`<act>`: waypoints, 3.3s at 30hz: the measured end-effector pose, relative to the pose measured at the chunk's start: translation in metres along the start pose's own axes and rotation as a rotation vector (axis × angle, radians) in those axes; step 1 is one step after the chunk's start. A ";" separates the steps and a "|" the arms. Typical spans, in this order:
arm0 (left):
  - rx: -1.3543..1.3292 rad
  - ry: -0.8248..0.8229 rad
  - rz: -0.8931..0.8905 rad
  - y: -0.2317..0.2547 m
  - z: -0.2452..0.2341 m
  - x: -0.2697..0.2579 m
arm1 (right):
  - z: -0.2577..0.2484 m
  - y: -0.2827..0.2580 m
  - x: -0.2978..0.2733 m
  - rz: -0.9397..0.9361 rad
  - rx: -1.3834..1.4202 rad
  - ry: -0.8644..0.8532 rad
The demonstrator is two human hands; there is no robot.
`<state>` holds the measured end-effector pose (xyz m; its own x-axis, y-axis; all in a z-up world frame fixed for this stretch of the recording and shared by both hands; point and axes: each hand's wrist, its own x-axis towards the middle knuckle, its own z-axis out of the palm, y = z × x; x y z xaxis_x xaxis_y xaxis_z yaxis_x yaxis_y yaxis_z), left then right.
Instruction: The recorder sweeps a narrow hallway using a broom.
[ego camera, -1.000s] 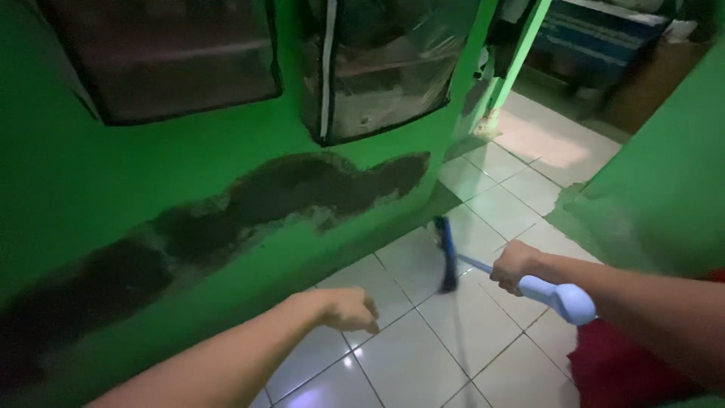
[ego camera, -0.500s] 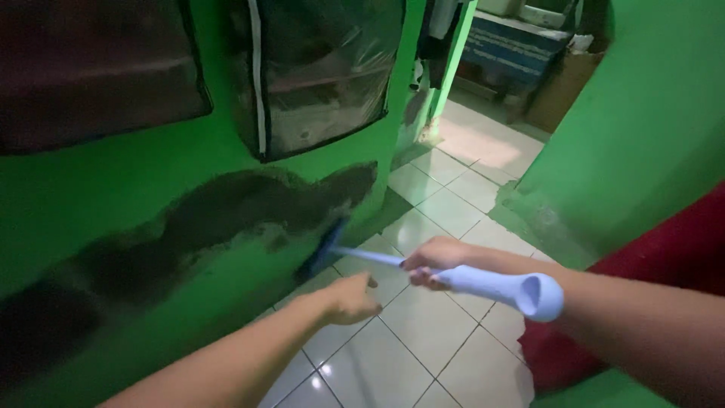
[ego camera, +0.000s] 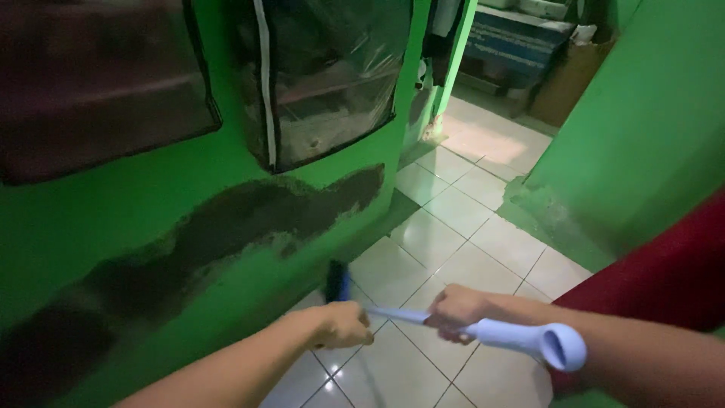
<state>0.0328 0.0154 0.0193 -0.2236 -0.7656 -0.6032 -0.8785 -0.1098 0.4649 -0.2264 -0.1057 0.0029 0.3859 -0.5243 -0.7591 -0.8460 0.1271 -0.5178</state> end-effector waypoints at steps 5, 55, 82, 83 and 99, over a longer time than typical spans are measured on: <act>-0.051 -0.002 0.135 -0.019 -0.022 0.024 | -0.095 0.096 0.131 -0.763 -1.141 0.107; -0.344 0.392 -0.022 0.057 -0.050 0.141 | -0.278 -0.106 0.009 -0.117 -0.556 -0.426; -0.525 0.540 -0.509 -0.076 0.072 -0.050 | 0.115 -0.205 0.035 -0.427 -0.598 -0.489; -0.589 0.481 -0.520 -0.065 0.064 -0.048 | 0.107 -0.201 0.042 -0.461 -0.666 -0.437; -0.360 0.296 -0.072 0.056 -0.041 0.122 | -0.113 -0.106 0.112 -0.073 -0.174 -0.326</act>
<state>-0.0260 -0.1101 -0.0019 0.0089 -0.8899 -0.4561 -0.6735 -0.3424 0.6551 -0.1354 -0.2727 0.0173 0.5208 -0.2273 -0.8229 -0.8509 -0.0605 -0.5219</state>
